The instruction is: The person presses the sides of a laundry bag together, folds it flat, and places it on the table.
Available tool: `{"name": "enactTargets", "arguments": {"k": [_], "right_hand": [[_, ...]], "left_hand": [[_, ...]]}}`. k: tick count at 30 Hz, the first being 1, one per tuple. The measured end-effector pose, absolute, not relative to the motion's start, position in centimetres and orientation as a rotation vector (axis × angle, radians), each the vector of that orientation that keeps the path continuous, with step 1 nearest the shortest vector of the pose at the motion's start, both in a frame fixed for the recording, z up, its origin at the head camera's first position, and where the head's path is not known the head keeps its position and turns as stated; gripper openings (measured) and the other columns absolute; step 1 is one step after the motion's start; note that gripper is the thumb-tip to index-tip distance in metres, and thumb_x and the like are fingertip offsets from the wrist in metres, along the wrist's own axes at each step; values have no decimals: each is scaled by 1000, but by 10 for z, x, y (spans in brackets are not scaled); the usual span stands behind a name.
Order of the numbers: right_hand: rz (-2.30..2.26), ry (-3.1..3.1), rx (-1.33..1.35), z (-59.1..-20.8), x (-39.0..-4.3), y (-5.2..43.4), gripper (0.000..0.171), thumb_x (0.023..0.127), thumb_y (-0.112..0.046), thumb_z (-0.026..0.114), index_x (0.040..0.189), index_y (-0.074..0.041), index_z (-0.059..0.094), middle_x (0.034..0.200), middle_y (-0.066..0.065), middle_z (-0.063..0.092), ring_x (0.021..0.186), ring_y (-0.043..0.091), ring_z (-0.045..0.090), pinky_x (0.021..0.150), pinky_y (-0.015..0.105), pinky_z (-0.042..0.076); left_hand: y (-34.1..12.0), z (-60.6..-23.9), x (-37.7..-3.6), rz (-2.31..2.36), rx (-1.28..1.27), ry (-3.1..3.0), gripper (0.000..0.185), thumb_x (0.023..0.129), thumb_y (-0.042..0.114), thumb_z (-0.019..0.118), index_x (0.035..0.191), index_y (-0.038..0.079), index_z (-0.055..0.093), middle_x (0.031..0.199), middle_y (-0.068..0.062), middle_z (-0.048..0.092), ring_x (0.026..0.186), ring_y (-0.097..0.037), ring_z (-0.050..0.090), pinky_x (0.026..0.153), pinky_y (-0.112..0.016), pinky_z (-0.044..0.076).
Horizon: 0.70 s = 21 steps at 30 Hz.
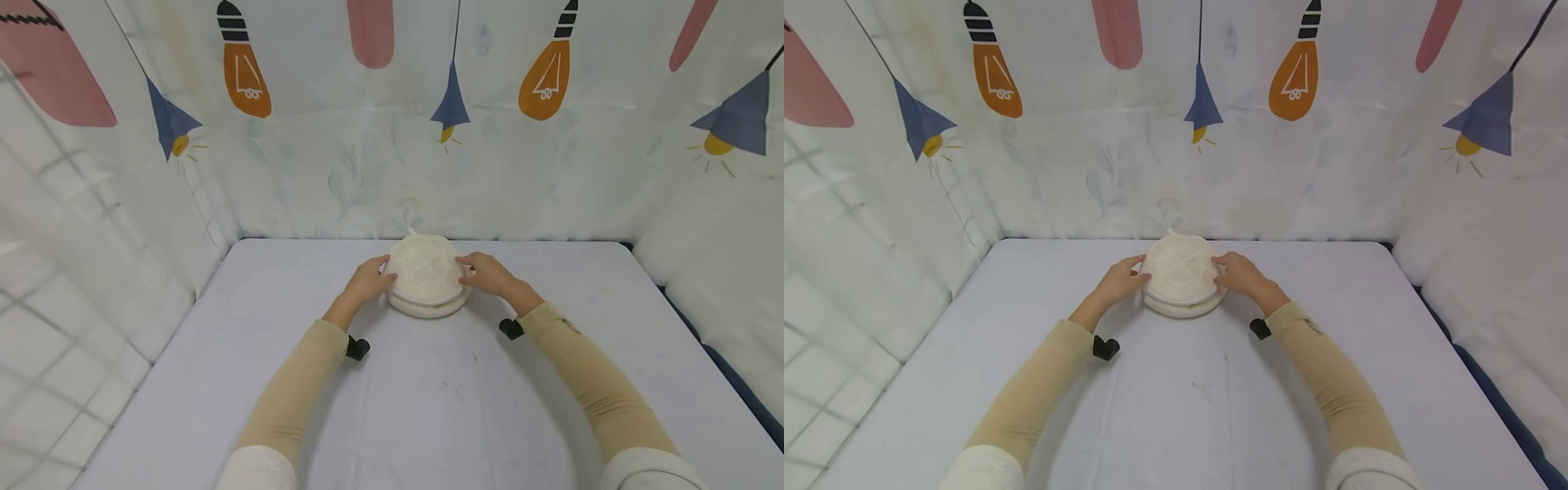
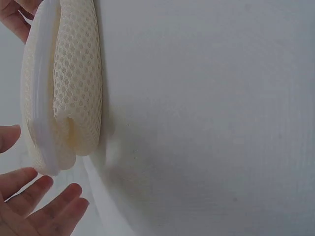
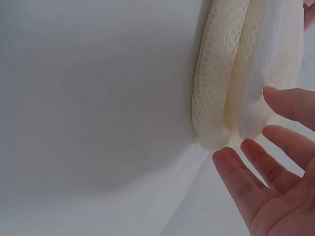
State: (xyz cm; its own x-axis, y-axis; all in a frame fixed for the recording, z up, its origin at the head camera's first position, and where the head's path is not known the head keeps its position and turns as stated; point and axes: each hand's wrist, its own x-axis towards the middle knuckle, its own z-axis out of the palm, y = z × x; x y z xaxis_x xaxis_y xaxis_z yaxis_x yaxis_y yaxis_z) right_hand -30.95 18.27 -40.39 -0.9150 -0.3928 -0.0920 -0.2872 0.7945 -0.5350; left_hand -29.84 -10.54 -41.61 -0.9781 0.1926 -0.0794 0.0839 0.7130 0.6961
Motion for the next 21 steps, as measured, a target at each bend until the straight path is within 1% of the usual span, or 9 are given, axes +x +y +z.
{"name": "enactTargets", "arguments": {"k": [3, 5, 10, 14, 17, 21], "right_hand": [[-744, 2804, -608, -405, -311, 185, 59, 99, -16, 68, 150, 6, 46, 149, 32, 44, 136, 46, 45, 110, 56, 41], [-758, 2791, -629, -407, -310, 184, 59, 101, -19, 67, 150, 6, 45, 152, 31, 41, 141, 47, 38, 115, 57, 34], [-717, 2767, -718, -419, -304, 183, 63, 106, -28, 60, 154, 6, 39, 157, 31, 32, 144, 47, 33, 116, 58, 31], [-668, 2805, -794, -421, -301, 183, 64, 106, -28, 59, 155, 5, 37, 159, 30, 29, 145, 48, 32, 116, 58, 32], [-639, 2823, -833, -419, -302, 183, 65, 107, -30, 57, 158, 3, 34, 161, 28, 27, 147, 46, 29, 117, 58, 30], [-590, 2830, -855, -415, -306, 183, 66, 108, -32, 55, 160, 0, 30, 163, 26, 25, 149, 44, 26, 120, 57, 25]], "left_hand": [[-104, -416, -298, 1016, 297, 2808, 67, 104, 29, 61, 159, 1, 33, 162, -20, 34, 149, -37, 32, 121, -48, 26], [-105, -417, -297, 936, 337, 2830, 71, 104, 32, 62, 160, 0, 30, 162, -21, 32, 151, -37, 28, 123, -48, 23], [-108, -424, -290, 790, 403, 2835, 78, 104, 36, 61, 162, 2, 23, 165, -22, 26, 151, -40, 26, 121, -52, 25], [-109, -427, -288, 703, 465, 2860, 78, 105, 40, 58, 164, 5, 20, 168, -18, 20, 152, -40, 23, 117, -63, 27], [-109, -426, -289, 632, 506, 2903, 77, 106, 42, 55, 164, 7, 20, 168, -16, 20, 152, -39, 23, 112, -69, 30], [-110, -423, -291, 565, 559, 2944, 75, 106, 42, 54, 164, 7, 21, 168, -15, 22, 151, -38, 25, 110, -70, 33]]}}
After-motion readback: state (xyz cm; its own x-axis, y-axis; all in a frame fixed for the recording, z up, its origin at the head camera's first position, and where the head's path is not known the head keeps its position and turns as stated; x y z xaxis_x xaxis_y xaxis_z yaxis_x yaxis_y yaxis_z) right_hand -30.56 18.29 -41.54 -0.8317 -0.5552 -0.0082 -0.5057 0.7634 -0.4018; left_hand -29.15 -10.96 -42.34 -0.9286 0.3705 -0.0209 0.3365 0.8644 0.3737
